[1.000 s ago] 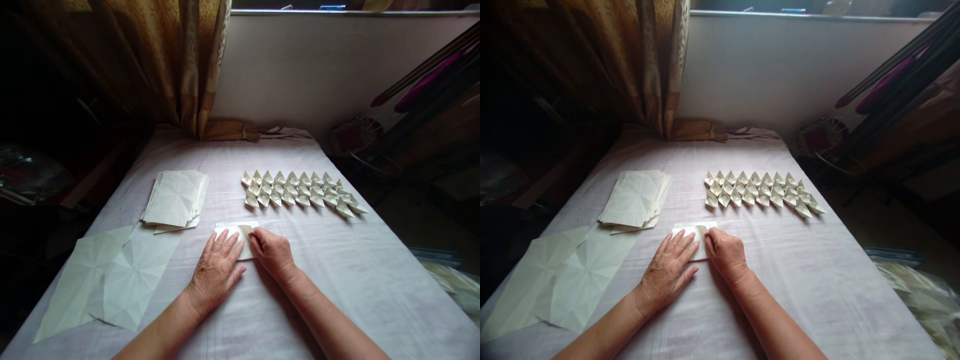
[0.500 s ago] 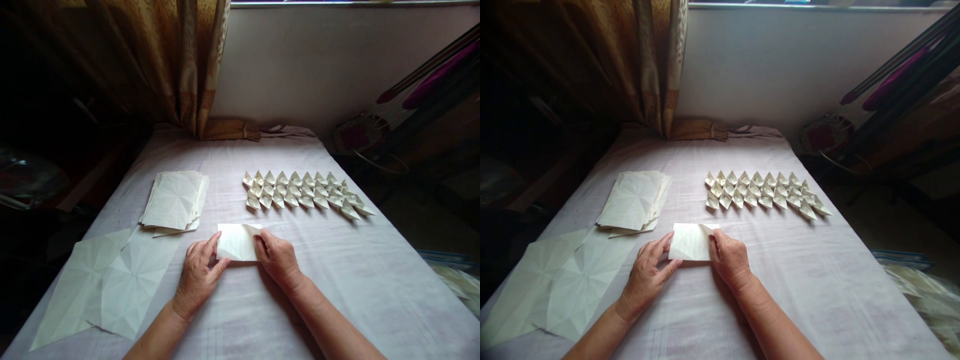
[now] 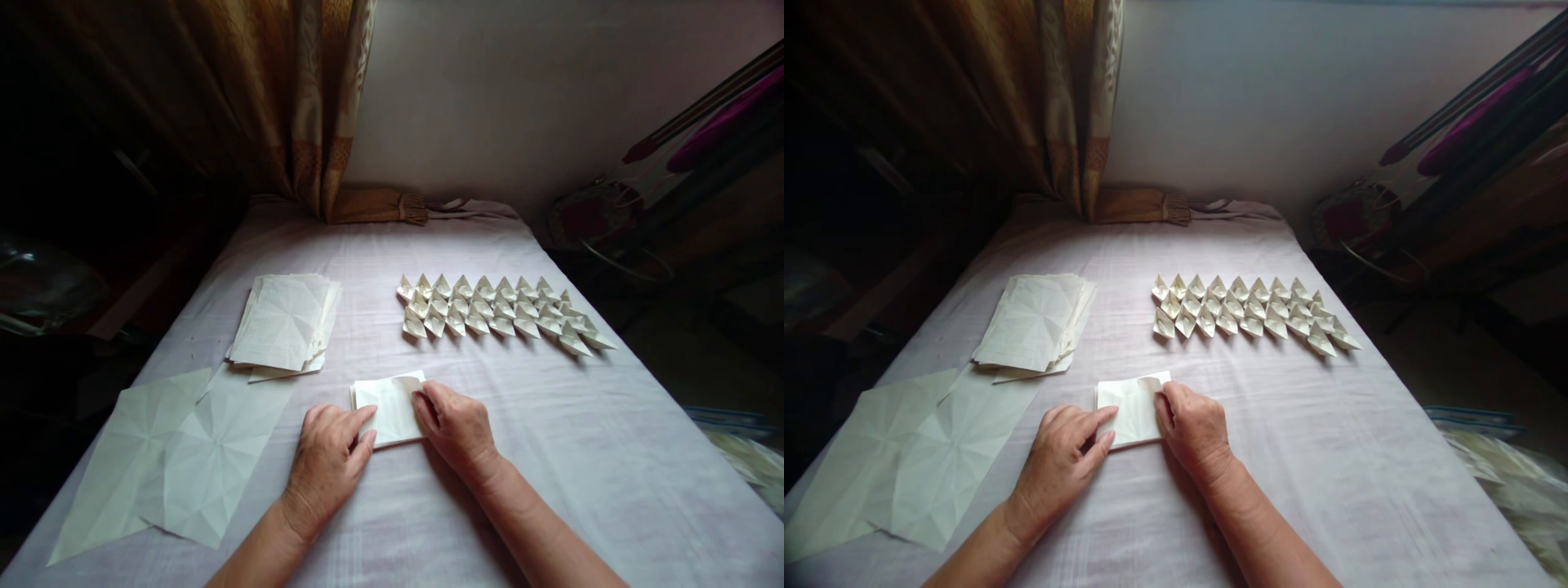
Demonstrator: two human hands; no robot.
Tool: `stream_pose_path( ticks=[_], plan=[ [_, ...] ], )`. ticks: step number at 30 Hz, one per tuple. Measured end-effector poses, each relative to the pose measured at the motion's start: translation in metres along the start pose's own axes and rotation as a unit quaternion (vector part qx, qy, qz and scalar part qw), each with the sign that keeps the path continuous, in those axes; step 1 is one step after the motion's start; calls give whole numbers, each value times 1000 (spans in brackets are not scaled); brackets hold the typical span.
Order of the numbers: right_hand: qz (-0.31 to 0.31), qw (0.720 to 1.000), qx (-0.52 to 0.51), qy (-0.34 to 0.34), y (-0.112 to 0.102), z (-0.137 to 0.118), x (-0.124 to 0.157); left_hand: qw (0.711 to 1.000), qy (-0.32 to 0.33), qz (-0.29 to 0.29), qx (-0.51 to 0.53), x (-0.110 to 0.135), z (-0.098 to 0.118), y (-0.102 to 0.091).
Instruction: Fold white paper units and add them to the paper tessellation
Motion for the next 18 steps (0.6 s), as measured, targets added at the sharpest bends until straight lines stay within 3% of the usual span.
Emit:
stream_pose_path(
  ticks=[6,9,13,18],
  plan=[
    [2,1000,4,-21,3,1,-1,997,29,10,-67,-7,6,-5],
    [-8,1000,9,-17,5,0,-2,995,88,23,-50,-9,11,-1],
    [-19,1000,14,-9,5,0,-4,982,183,-44,-32,-7,14,10],
    [-16,1000,-3,-14,5,1,-6,978,183,-89,-46,-2,12,17]
  ],
)
Point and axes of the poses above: each hand's wrist, its own x-axis away from the middle knuckle, its own y-axis out of the palm, z = x × y, the point moved 1 cm from there along -x, towards the middle knuckle, and after that the axes turned 9 degrees about z, right-handed, at the moved point
